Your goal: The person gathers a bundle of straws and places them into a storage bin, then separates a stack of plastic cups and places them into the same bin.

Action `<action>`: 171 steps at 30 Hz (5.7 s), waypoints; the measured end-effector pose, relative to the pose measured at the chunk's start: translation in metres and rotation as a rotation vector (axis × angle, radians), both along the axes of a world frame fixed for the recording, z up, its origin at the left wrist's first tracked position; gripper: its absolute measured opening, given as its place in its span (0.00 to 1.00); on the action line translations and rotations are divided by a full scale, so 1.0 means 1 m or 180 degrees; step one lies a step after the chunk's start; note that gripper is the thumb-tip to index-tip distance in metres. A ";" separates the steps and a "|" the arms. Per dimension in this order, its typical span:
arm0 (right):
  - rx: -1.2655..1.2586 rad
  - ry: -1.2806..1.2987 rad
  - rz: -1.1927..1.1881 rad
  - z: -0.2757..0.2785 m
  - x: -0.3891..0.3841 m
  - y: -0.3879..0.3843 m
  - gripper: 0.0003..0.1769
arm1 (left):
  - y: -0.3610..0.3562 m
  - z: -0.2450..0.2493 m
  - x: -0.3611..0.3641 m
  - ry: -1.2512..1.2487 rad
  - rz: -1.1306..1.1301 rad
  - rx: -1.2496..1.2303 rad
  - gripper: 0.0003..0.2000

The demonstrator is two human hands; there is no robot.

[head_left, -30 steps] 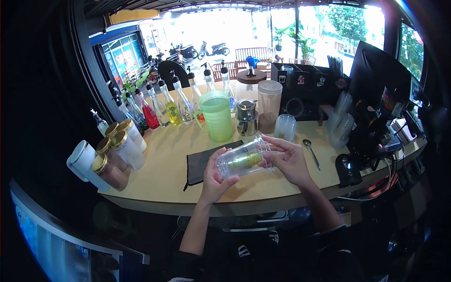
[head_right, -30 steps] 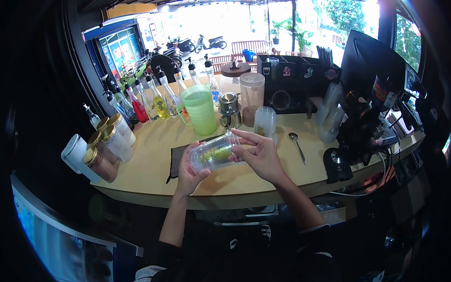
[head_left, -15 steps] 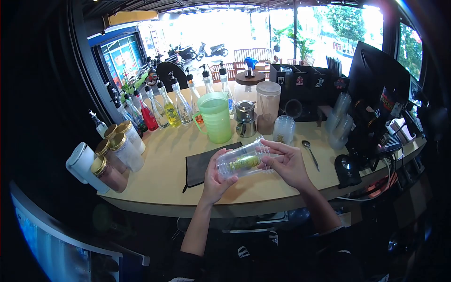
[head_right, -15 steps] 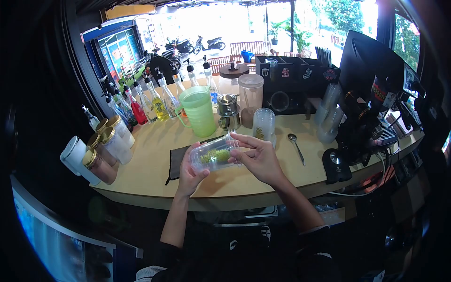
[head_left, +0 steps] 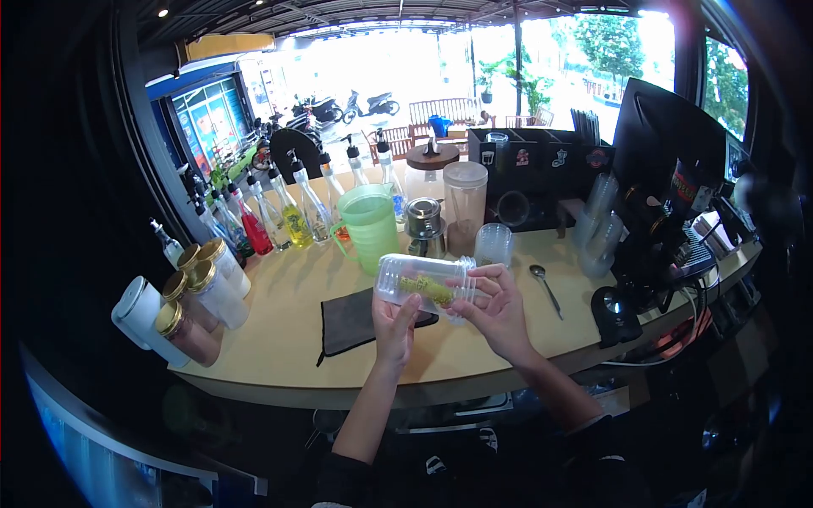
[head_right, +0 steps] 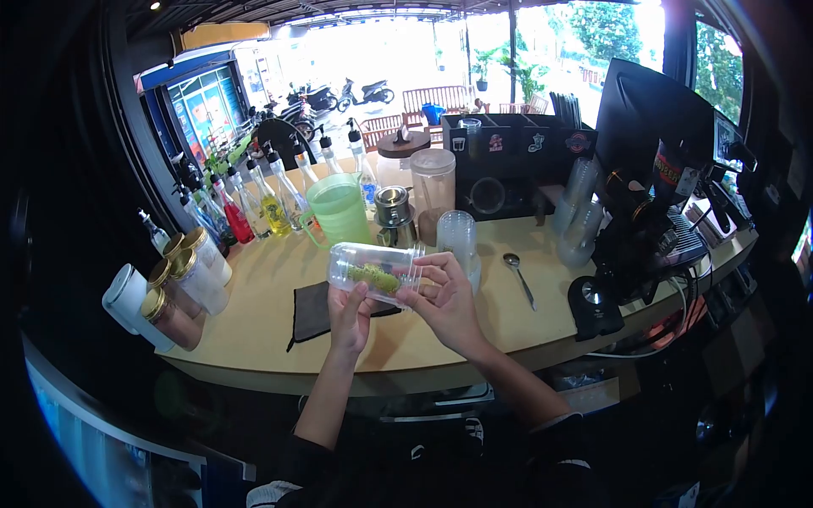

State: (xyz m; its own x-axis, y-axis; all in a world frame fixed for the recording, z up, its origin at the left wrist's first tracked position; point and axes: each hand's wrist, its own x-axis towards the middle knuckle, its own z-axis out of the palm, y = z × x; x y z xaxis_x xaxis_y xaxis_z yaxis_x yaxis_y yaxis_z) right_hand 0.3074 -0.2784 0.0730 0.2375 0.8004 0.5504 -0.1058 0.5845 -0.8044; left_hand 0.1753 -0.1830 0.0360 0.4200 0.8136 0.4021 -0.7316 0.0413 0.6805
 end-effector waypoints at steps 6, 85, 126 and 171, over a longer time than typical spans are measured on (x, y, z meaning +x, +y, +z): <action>-0.0189 -0.0232 -0.0057 0.005 0.024 -0.009 0.21 | 0.007 0.016 0.031 0.0254 -0.0060 -0.0019 0.31; -0.2314 -0.4799 -0.1437 0.152 0.408 0.219 0.38 | 0.120 0.147 0.246 0.2572 0.1246 0.3021 0.32; -0.1098 -0.1773 -0.0349 -0.073 0.126 0.040 0.55 | 0.043 -0.086 0.108 0.2279 0.0143 0.1961 0.58; -0.0057 -0.1336 0.0095 0.045 0.037 -0.007 0.14 | -0.005 0.029 -0.002 0.0359 0.1173 0.0998 0.29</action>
